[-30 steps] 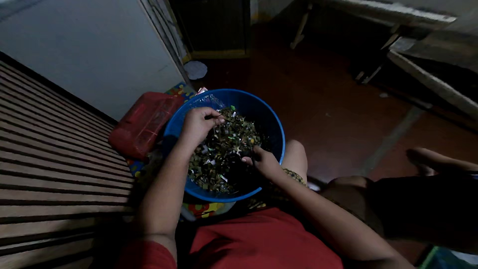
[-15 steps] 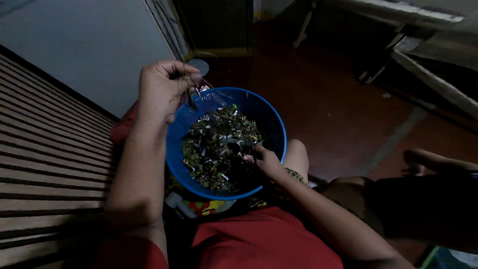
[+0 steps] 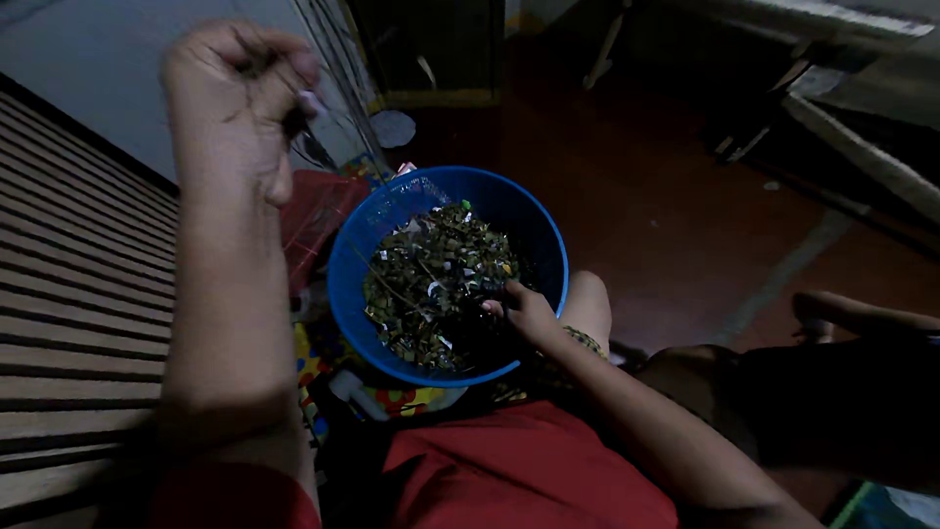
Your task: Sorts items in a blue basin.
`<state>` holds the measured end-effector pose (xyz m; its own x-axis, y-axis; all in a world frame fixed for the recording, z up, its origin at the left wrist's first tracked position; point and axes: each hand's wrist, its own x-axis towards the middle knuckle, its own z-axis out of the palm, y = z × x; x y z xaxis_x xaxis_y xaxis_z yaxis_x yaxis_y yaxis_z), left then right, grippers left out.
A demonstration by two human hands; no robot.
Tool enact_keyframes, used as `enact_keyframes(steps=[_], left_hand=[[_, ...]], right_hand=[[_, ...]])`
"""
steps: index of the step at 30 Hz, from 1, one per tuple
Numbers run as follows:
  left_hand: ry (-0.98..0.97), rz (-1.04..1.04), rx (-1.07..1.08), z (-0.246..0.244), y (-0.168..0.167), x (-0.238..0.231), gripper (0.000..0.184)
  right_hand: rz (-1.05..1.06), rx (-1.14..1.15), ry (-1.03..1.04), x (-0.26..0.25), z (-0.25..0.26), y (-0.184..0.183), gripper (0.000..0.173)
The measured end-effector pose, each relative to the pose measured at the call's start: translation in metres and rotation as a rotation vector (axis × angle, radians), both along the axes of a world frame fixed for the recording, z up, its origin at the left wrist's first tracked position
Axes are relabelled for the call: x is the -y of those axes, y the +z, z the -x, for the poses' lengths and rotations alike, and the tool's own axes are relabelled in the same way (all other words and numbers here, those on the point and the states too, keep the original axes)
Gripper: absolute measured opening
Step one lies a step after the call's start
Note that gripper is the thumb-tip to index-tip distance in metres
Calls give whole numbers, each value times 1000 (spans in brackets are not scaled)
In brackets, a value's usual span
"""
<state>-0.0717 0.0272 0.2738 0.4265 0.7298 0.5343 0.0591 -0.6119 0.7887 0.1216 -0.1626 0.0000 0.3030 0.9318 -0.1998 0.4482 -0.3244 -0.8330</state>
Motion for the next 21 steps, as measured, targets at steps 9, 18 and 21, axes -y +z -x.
enact_keyframes(steps=[9,18,21], left_hand=[[-160,155,-803,-27,-130,-27,17],[-222,137,-1131,-32,-203,-33,28],[-217,114,-1187,-35,-214,-24,37]], right_hand=[[6,0,9,1,0,1,54],[27,16,15,-1,1,0,54],[23,20,14,-1,0,-1,54]])
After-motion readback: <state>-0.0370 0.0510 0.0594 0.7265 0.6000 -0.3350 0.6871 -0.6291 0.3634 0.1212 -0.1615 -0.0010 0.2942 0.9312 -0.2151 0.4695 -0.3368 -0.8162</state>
